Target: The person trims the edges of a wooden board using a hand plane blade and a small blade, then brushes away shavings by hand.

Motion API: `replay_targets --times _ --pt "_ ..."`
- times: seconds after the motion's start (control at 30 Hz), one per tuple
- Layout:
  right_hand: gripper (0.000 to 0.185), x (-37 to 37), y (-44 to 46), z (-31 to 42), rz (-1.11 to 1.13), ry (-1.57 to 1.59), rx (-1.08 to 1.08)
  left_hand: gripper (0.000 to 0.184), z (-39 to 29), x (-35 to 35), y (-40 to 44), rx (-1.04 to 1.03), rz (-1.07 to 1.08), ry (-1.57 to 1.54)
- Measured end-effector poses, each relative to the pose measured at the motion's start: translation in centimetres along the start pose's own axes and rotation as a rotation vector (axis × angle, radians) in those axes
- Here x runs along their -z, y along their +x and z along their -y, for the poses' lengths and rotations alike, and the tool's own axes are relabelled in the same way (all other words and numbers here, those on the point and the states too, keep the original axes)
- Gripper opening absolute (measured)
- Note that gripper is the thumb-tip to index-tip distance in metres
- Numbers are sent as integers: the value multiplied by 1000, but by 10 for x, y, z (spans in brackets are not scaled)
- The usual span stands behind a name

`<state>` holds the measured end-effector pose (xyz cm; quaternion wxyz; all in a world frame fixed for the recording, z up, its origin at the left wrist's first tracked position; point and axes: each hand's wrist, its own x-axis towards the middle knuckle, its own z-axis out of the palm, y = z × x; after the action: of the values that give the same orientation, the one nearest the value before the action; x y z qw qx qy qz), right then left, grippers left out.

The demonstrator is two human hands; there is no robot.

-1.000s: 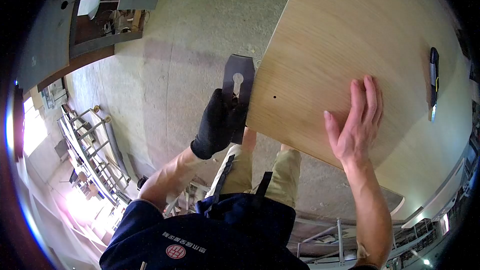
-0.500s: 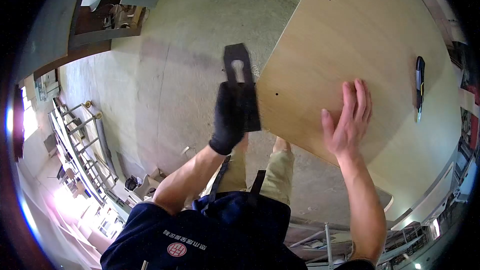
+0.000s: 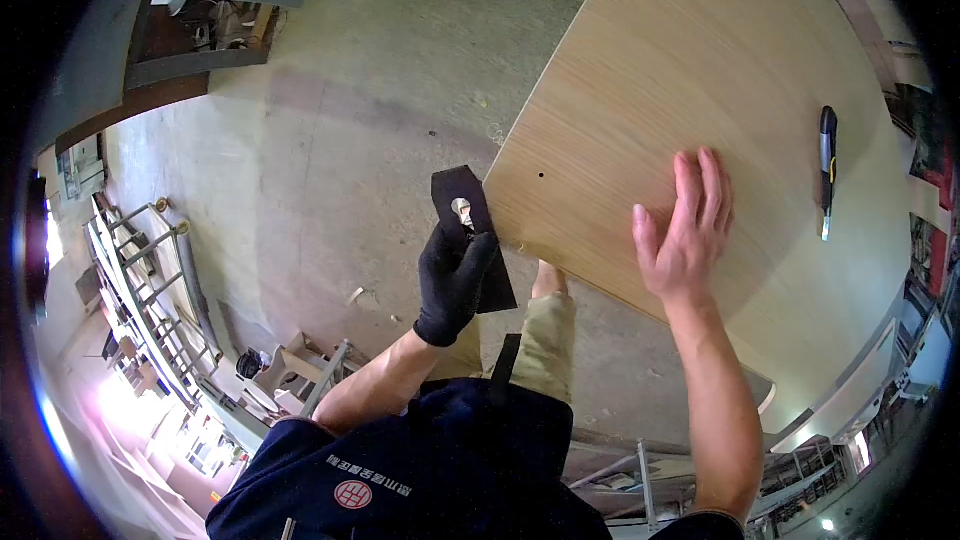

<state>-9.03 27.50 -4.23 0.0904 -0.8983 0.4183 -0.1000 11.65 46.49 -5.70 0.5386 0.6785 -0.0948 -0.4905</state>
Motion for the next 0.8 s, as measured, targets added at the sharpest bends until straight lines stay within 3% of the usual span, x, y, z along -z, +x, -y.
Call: replay_targets --times 0.13,0.23,0.27,0.57,0.67,0.8 --pt "69 3 2 1 7 -6 3 40 7 -10 6 -11 -12 9" --pt "69 3 2 2 8 2 3 48 3 -35 8 -211 -72 -79" --pt "69 2 2 2 4 6 9 49 6 -35 11 -296 -53 72" --pt "71 -1 2 4 24 -60 7 42 13 -37 10 -267 -69 106" --pt "71 -3 0 2 18 -68 18 49 4 -47 16 -211 -67 75" --pt "71 1 3 3 39 -72 0 57 8 -81 15 -261 -310 173"
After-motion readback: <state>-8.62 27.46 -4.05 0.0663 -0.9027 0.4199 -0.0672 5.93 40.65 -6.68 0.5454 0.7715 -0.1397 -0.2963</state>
